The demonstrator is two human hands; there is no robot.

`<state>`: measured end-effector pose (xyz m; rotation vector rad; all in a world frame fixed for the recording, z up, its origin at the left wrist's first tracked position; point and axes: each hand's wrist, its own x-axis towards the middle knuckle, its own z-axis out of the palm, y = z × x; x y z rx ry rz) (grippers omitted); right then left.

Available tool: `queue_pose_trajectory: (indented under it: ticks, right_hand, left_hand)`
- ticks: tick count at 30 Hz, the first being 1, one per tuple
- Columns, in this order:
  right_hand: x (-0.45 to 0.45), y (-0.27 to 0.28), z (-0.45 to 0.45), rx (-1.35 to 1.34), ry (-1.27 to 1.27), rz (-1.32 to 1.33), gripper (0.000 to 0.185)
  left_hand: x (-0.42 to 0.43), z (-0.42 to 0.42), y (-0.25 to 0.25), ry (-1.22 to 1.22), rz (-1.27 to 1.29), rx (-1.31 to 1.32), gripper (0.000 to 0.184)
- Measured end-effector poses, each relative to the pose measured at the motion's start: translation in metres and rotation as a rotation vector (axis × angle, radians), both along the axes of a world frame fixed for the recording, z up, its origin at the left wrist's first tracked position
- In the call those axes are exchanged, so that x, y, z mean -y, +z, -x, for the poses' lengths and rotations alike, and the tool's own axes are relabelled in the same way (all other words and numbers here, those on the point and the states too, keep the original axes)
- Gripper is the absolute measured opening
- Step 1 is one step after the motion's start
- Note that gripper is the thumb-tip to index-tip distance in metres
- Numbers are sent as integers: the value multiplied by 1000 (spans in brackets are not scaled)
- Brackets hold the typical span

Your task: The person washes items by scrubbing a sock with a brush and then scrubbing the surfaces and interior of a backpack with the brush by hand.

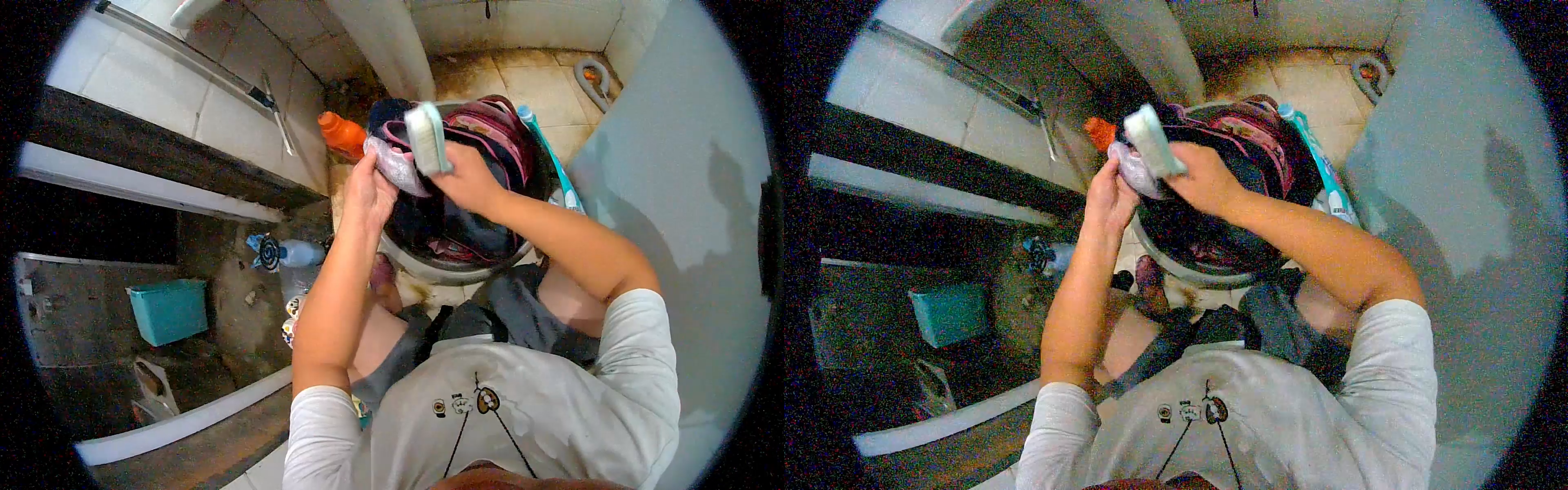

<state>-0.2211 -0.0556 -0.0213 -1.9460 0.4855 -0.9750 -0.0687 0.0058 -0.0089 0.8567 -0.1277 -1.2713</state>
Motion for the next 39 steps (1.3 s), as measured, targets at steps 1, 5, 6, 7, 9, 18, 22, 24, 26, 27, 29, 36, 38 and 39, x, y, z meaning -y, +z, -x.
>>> queue_pose_trajectory:
  ticks: [1,5,6,7,9,18,22,24,26,27,29,36,38,39]
  right_hand:
    - [3,3,0,-2,-47,-66,33]
    - [0,-7,-9,-56,-89,-110,32]
    - [1,-11,-11,-59,-89,-111,32]
    - [3,-14,-14,-59,-48,-193,31]
    - [5,-18,-15,-32,-50,-290,28]
    - [23,-62,-37,-201,-127,-467,26]
    - [5,-52,-31,-172,120,-874,25]
    - [9,-45,-25,-260,122,-911,31]
    - [22,-42,-14,-85,192,-784,37]
    - [31,-22,-8,-261,42,-578,39]
    - [53,-12,5,-255,-141,-279,50]
    - [25,53,14,-555,-333,937,33]
    - [18,41,7,-366,-225,968,27]
    - [32,33,6,-538,-330,1017,27]
  left_hand:
    - [0,-2,-4,2,-1,-7,22]
    - [2,2,0,-148,177,-191,19]
    - [2,6,4,-128,168,-193,20]
    - [3,6,4,-148,151,-168,23]
    - [1,4,3,-225,170,-174,24]
    - [-6,6,-4,-497,298,-162,38]
    - [-8,14,3,-473,424,-221,41]
    - [-11,28,23,-180,110,-73,44]
    - [-11,24,24,-213,161,-92,45]
    - [-12,21,24,-251,204,-111,47]
    - [-13,11,13,-320,241,-97,47]
    - [-10,28,2,-347,-5,177,57]
    - [-8,31,5,-404,-97,143,78]
    - [-12,25,2,-515,-26,243,91]
